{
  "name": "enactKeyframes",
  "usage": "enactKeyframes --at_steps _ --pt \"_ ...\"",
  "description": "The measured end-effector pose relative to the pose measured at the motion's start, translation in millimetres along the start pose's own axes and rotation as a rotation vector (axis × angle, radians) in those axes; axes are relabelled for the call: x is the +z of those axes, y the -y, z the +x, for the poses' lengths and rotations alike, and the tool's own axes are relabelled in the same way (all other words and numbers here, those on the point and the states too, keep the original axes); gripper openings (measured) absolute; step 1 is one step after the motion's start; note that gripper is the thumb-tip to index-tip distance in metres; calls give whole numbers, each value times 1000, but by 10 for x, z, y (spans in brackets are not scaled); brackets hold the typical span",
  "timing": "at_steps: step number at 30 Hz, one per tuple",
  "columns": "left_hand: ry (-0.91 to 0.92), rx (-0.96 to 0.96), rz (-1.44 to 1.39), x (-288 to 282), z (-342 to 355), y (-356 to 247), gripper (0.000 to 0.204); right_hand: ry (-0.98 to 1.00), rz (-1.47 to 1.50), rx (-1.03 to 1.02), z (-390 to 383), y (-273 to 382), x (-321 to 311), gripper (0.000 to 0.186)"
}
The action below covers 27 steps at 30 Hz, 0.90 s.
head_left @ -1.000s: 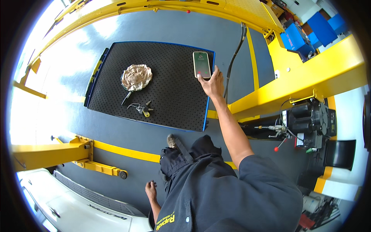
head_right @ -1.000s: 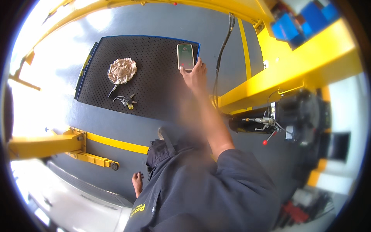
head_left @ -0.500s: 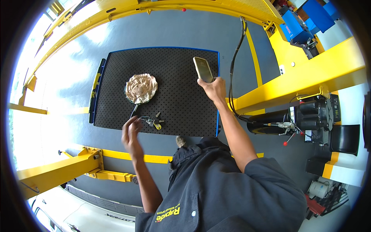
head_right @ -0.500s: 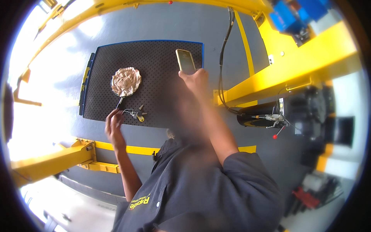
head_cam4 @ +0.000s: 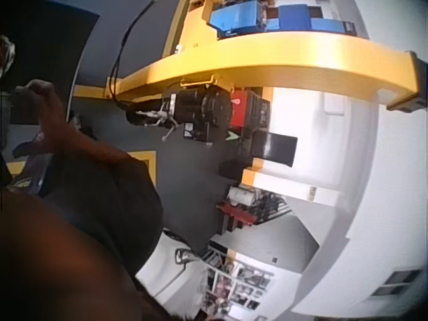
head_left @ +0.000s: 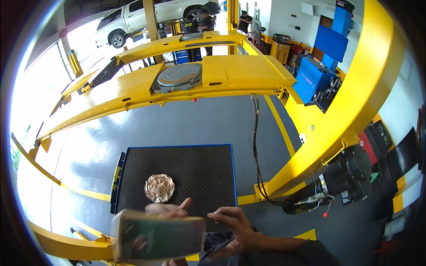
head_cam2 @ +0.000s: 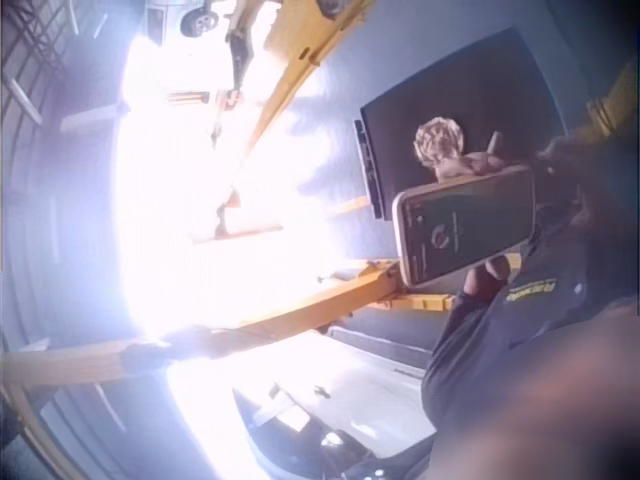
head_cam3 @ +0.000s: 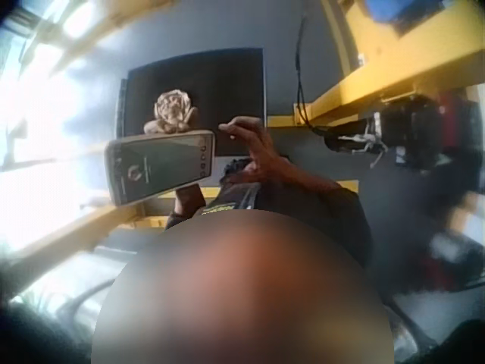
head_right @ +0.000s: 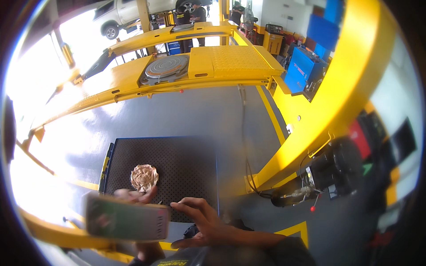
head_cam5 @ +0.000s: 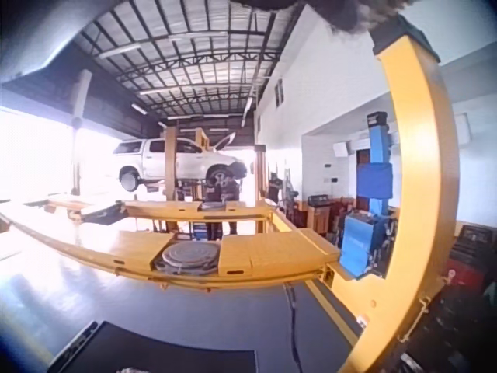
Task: The person works on a car engine with the hood open, using a ratchet and socket to remove and install spark plugs. They retrieve tools from a toolbox, adjust the ratchet, and repeatedly access the engine bay to perform the task.
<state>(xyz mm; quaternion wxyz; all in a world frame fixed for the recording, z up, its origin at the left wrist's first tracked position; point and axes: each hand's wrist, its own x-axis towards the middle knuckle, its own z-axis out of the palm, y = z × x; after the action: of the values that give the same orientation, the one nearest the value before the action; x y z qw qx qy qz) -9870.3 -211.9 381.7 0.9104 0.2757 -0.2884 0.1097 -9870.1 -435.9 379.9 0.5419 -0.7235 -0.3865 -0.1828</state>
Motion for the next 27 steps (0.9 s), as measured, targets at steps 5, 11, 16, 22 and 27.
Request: enactKeyframes --at_steps 5,11,16,22,27 --pt "507 395 594 749 171 -1001 29 -225 88 129 -268 -65 172 68" --pt "709 436 534 976 351 -868 32 -232 -147 428 -831 57 349 49" --pt "759 169 224 1361 362 -520 35 -130 -566 634 -2304 -424 235 35" --pt "932 209 76 2125 146 61 31 -449 -586 1765 -6138 -665 145 31" --pt "999 274 -22 3065 -243 848 31 380 -966 1857 -8796 1118 912 33"
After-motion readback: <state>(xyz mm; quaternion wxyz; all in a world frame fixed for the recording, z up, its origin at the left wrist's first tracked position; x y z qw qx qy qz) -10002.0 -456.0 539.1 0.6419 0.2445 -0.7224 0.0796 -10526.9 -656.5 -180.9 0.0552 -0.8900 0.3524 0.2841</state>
